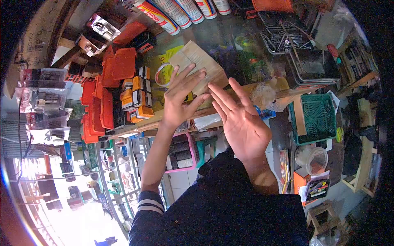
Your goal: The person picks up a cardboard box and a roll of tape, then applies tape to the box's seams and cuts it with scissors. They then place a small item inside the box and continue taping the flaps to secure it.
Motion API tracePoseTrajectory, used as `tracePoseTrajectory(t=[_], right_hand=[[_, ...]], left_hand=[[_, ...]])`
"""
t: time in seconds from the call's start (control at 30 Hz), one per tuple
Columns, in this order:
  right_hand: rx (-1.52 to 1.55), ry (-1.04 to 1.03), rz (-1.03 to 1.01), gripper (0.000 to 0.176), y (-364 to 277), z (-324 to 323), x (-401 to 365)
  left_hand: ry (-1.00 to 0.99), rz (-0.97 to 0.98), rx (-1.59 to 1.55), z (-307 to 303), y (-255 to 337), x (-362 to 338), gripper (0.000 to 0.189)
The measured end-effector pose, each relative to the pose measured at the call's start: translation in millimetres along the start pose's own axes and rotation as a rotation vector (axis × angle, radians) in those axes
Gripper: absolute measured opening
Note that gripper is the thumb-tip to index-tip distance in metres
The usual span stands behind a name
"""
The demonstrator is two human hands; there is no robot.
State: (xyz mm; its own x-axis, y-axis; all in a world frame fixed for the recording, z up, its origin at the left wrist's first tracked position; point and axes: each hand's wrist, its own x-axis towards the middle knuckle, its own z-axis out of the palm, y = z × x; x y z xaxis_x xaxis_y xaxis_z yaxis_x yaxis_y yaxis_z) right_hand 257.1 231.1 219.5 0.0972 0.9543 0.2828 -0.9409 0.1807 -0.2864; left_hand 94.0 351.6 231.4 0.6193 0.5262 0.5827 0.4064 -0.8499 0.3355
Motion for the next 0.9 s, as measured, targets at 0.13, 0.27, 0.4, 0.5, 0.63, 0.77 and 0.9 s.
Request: tracePoseTrajectory(t=[0.13,0.27,0.4,0.5,0.63,0.77,0.9], right_hand=[[-0.046,0.008,0.014,0.076,-1.5,1.6,0.4],[-0.04,0.013,0.004,0.076,-0.5,0.1,-0.1],[-0.052,0.025,0.007,0.075,-0.8,0.9,-0.3],[-0.021,0.036,0.006,0.071,0.5,-0.4,-0.5],[-0.113,0.153,0.056,0.064,0.6,3.8,0.2],[-0.096,0.268,0.07,0.058,5.5,3.5,0.8],[-0.053,0.283,0.063,0.056,5.5,2.7,-2.1]], left_hand=[[0.001,0.009,0.007,0.2,-0.2,-0.1,0.054],[0.0,0.017,0.029,1.2,-1.5,-0.3,0.051],[0.003,0.043,0.019,0.6,-1.9,0.0,0.048],[-0.04,0.022,0.081,-0.5,-0.1,0.6,0.045],[-0.027,0.018,0.08,-0.7,2.6,2.4,0.041],[-0.038,0.03,0.089,-1.9,2.4,3.3,0.04],[-0.042,0.039,0.087,-2.0,1.3,2.4,0.039]])
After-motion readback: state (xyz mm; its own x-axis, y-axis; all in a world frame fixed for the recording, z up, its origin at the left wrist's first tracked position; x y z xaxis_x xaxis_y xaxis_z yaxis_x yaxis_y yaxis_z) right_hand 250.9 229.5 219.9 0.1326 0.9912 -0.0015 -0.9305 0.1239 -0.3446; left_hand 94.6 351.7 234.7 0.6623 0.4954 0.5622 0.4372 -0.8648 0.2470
